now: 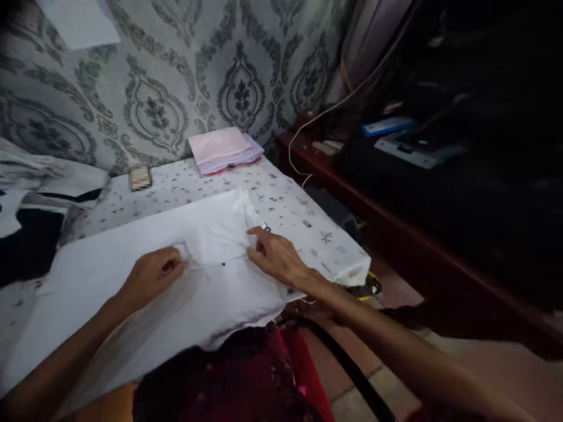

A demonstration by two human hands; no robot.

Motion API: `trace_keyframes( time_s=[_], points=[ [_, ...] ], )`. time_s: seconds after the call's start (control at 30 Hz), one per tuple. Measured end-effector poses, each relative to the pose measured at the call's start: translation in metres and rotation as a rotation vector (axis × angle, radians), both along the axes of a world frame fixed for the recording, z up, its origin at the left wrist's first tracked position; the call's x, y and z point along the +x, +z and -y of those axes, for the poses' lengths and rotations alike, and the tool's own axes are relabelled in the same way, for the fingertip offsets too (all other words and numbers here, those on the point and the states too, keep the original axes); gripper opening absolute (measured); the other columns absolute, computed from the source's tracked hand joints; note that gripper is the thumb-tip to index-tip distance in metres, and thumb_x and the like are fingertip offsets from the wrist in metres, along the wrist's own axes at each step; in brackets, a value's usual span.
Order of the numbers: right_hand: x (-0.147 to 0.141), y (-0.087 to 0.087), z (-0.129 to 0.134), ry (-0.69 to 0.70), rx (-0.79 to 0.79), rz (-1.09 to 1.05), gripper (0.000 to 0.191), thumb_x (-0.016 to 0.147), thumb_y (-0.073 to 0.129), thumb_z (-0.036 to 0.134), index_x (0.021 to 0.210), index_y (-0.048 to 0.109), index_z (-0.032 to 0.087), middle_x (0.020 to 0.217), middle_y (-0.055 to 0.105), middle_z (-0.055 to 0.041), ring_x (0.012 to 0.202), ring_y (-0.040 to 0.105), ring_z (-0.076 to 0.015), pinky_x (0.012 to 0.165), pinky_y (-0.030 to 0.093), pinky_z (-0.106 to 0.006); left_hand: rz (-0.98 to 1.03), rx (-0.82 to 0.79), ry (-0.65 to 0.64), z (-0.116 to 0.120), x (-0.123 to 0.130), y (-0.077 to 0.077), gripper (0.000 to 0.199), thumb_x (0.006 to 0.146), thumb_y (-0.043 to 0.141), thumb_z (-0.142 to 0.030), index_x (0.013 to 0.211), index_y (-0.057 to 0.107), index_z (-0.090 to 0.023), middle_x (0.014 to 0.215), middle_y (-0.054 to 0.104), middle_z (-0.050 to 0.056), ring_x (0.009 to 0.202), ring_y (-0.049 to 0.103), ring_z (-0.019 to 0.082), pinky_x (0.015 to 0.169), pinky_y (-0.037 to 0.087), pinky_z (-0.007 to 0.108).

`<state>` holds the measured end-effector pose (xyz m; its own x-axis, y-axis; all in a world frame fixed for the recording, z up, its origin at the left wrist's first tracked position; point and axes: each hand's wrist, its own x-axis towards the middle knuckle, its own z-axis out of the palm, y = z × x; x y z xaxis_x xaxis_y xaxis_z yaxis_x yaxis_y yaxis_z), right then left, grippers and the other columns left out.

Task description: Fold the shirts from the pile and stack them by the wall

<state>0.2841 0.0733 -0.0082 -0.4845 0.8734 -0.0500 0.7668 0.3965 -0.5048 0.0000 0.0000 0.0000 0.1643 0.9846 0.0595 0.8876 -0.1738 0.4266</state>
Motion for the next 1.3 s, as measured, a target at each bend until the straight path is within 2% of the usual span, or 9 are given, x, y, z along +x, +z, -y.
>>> trace_keyframes(
  time_s=[0.1,0.2,0.4,0.67,0.8,0.93,1.1,1.2,1.3],
  points=[
    [-0.007,-0.003,0.008,0.045,0.085,0.111,0.053,0.087,0.06,0.033,0.137,0.049,0.018,0.102,0.07,-0.0069,0.091,0.067,-0.0246,0.077,0.049,-0.035,0.041,-0.01,0.073,-0.004,0.006,0.001,0.013,0.087,0.05,-0.035,0.087,0.052,-0.022,0.076,0.055,-0.003,0.069,0.053,0.015,0.066,0.04,0.028],
    [-0.013,-0.007,0.01,0.047,0.129,0.198,0.044,0.089,0.054,0.024,0.133,0.051,0.017,0.102,0.071,-0.0085,0.093,0.067,-0.0254,0.077,0.048,-0.035,-0.016,-0.04,0.087,-0.007,0.015,-0.002,0.022,0.085,0.052,-0.03,0.106,0.054,-0.024,0.088,0.059,-0.002,0.078,0.057,0.017,0.069,0.041,0.029],
    [-0.014,-0.016,0.008,0.05,0.209,0.2,0.03,0.09,0.045,0.014,0.116,0.059,0.018,0.094,0.072,-0.0067,0.082,0.066,-0.0202,0.071,0.045,-0.03,-0.145,-0.056,0.067,-0.004,0.02,-0.009,0.015,0.084,0.044,-0.012,0.089,0.054,-0.023,0.09,0.062,0.0,0.085,0.059,0.019,0.071,0.041,0.031],
    [-0.007,-0.003,-0.003,0.086,0.173,0.035,0.021,0.093,0.05,0.027,0.08,0.066,0.02,0.081,0.068,-0.0026,0.07,0.061,-0.0156,0.066,0.043,-0.028,-0.202,-0.022,-0.021,-0.001,0.006,0.004,0.017,0.093,0.045,-0.03,0.082,0.056,-0.022,0.086,0.063,0.003,0.084,0.059,0.022,0.07,0.045,0.034],
    [-0.03,-0.003,-0.035,0.12,0.278,-0.07,0.031,0.098,0.041,0.029,0.103,0.069,0.017,0.107,0.071,-0.0107,0.099,0.066,-0.0234,0.084,0.051,-0.035,-0.09,0.131,0.0,-0.022,0.015,0.001,0.031,0.1,0.033,-0.038,0.101,0.06,-0.021,0.101,0.068,0.006,0.095,0.061,0.022,0.081,0.05,0.037],
    [-0.062,-0.034,-0.065,0.256,0.332,-0.021,0.051,0.098,0.045,0.036,0.142,0.049,0.009,0.154,0.041,-0.0192,0.145,0.034,-0.0307,0.117,0.031,-0.049,-0.132,0.142,-0.048,-0.047,0.025,-0.028,0.051,0.102,0.03,-0.044,0.141,0.043,-0.016,0.149,0.049,0.015,0.14,0.042,0.026,0.113,0.036,0.046],
    [-0.062,-0.057,-0.078,0.303,0.24,-0.117,0.059,0.099,0.042,0.049,0.144,0.047,0.012,0.157,0.037,-0.0181,0.149,0.027,-0.0292,0.121,0.023,-0.052,-0.261,0.056,-0.103,-0.058,0.017,-0.058,0.064,0.101,0.029,-0.053,0.152,0.03,-0.015,0.162,0.029,0.016,0.151,0.022,0.028,0.121,0.019,0.055],
    [-0.037,-0.041,-0.069,0.179,0.23,-0.386,0.058,0.099,0.039,0.056,0.139,0.053,0.017,0.152,0.045,-0.0155,0.143,0.039,-0.0275,0.116,0.034,-0.049,-0.208,0.105,-0.097,-0.051,0.011,-0.053,0.058,0.102,0.03,-0.048,0.149,0.035,-0.014,0.16,0.033,0.016,0.15,0.026,0.028,0.121,0.02,0.057],
    [0.002,-0.022,-0.041,-0.012,0.259,-0.574,0.049,0.099,0.041,0.056,0.129,0.06,0.022,0.133,0.061,-0.0109,0.12,0.059,-0.0255,0.099,0.051,-0.044,-0.101,0.258,-0.141,-0.019,0.014,-0.037,0.047,0.102,0.035,-0.041,0.141,0.043,-0.016,0.148,0.049,0.016,0.138,0.044,0.028,0.114,0.036,0.053]
  ],
)
